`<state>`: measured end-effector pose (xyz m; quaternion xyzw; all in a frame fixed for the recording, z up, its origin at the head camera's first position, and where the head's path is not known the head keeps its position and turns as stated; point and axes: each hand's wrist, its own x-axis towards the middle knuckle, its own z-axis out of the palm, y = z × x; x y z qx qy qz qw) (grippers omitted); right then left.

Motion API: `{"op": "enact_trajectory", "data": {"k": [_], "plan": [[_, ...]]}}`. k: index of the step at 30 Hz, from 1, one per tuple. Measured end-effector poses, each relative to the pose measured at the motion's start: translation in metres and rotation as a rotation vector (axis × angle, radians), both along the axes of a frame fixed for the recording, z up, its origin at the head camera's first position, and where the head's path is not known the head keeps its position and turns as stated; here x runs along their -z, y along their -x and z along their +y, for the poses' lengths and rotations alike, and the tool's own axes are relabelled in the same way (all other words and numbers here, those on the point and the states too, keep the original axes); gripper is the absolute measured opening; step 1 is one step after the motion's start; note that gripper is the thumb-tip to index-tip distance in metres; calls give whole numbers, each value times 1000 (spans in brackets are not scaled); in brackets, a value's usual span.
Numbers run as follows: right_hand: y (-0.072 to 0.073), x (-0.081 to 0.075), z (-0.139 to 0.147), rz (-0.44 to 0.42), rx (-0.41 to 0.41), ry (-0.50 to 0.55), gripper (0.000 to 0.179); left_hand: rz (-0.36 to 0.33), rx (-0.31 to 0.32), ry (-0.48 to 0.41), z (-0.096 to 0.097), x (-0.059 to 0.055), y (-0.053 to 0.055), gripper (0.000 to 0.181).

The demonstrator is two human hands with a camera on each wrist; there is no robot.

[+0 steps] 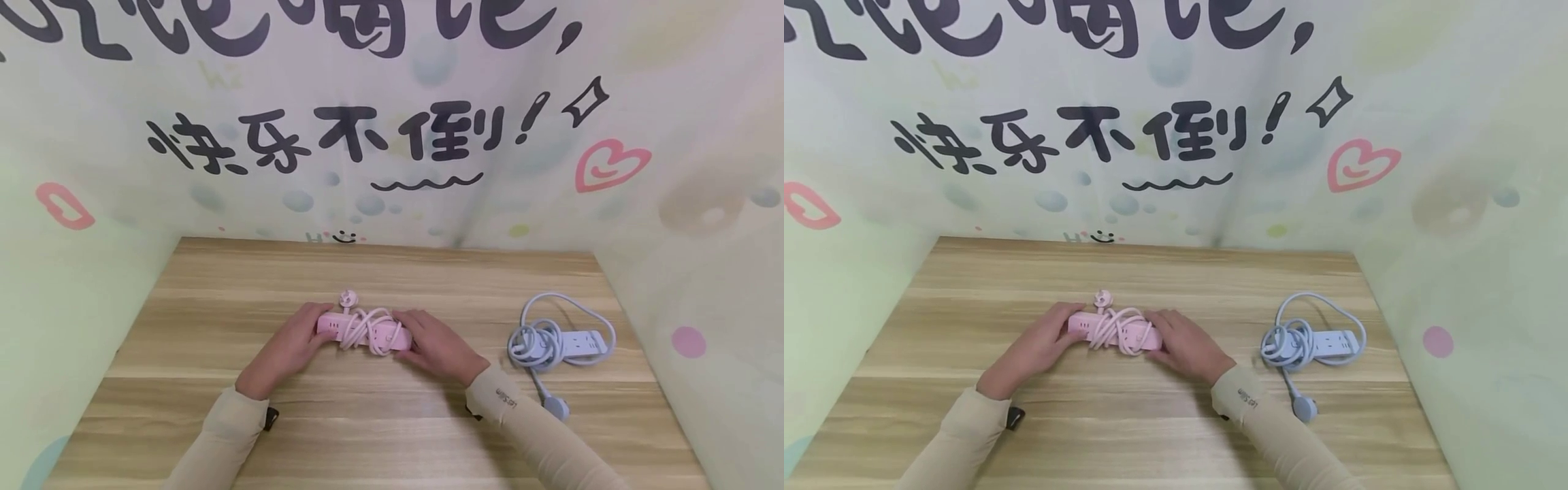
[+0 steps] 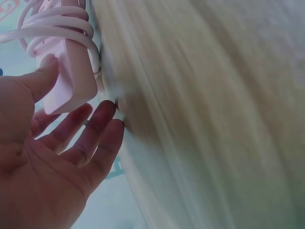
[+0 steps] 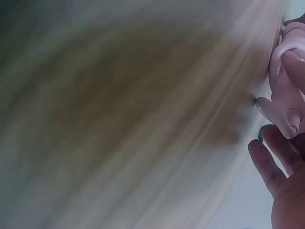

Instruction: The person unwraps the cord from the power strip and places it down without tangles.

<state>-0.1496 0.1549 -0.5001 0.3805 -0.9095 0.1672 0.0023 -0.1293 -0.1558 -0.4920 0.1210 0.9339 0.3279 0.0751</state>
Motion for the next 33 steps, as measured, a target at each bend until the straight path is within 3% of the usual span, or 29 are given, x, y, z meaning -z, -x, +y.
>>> {"op": "enact_trajectory", "data": {"k": [9, 26, 33], "plan": [[2, -2, 0, 0, 1, -54, 76, -20, 5, -9, 3, -1, 1, 60], [5, -5, 5, -84, 40, -5, 74, 12, -24, -18, 19, 0, 4, 56], [10, -11, 9, -69, 46, 8, 77, 77, -53, -62, 25, -3, 8, 53]]}}
